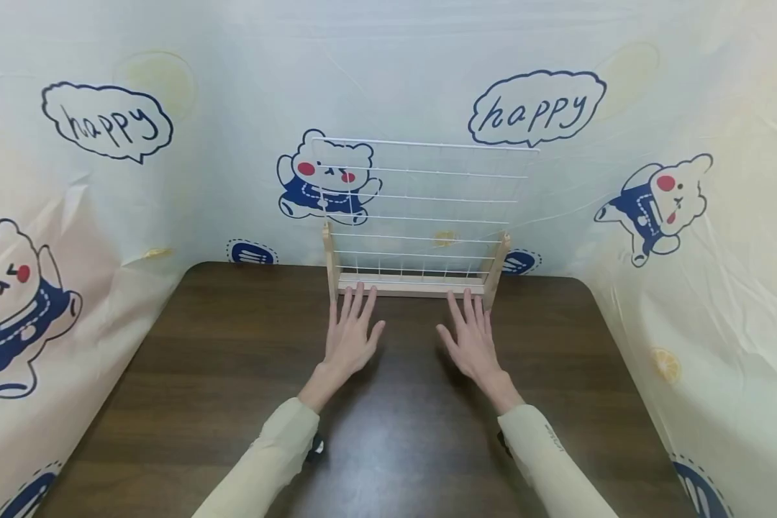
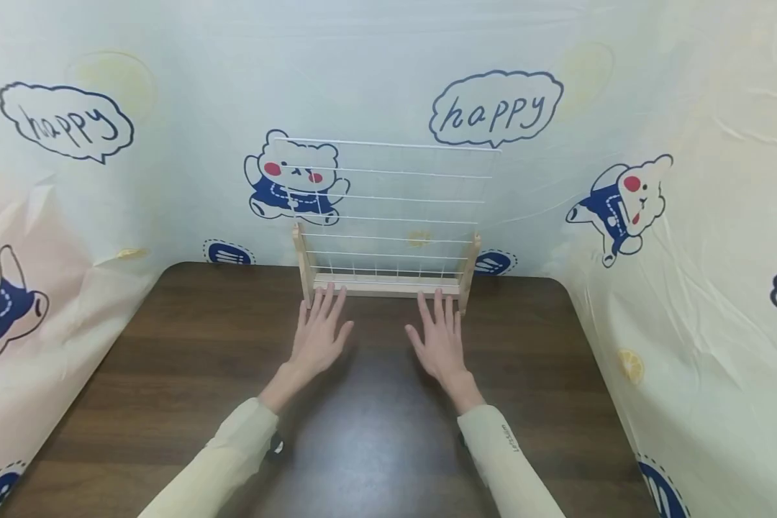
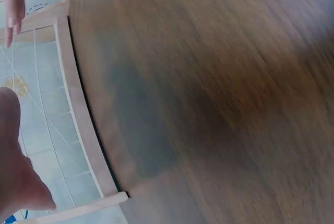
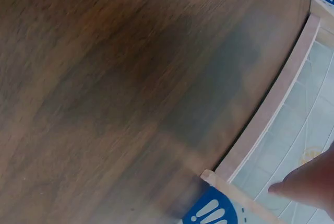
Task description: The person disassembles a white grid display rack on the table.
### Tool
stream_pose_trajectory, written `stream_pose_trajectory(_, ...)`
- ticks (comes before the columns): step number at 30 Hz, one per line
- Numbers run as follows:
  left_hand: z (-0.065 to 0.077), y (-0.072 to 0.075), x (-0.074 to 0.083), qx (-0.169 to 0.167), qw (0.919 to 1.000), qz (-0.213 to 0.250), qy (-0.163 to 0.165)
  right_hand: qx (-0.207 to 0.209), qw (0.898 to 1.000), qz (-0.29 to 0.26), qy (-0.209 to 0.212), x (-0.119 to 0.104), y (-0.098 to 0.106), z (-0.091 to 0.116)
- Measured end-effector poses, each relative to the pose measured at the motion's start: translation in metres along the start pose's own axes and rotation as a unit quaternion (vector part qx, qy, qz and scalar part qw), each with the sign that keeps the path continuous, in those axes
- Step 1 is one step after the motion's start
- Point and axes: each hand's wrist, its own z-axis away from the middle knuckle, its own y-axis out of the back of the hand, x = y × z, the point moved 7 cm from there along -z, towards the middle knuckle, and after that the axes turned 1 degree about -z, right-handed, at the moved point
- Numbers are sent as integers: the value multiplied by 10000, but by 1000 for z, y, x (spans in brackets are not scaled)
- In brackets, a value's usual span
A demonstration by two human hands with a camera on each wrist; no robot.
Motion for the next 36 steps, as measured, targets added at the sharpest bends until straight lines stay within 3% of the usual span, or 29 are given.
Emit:
stream_pose_trajectory(3,-1,1,1,-82,9995,271,-145,77,9985,-523,145,1,4,-2)
stream_pose_trajectory(7,-3,2,0,-100,9967,756,-268,203,9893,-1364,475,5,10,-4)
stream_pose_trajectory(12,-8,5,-4,-37,9901,1373,-283,389,9773,-1928,792,11,21,-6)
stream_pose_trajectory(14,-11,9,-7,61,9874,1555,-299,479,9725,-2124,822,13,27,-8)
stream_pose_trajectory(21,-19,35,-18,776,9831,1462,-786,664,9571,-2751,618,18,44,-22)
stream_pose_trajectory(25,-21,48,-23,1131,9631,2234,-986,739,9509,-2976,413,25,54,-23)
stream_pose_trajectory(30,-23,63,-32,1585,9265,3237,-1082,770,9446,-3190,-36,33,72,-23)
stream_pose_trajectory(36,-37,74,-61,2349,8860,3988,-287,972,9405,-3251,-196,18,106,-40)
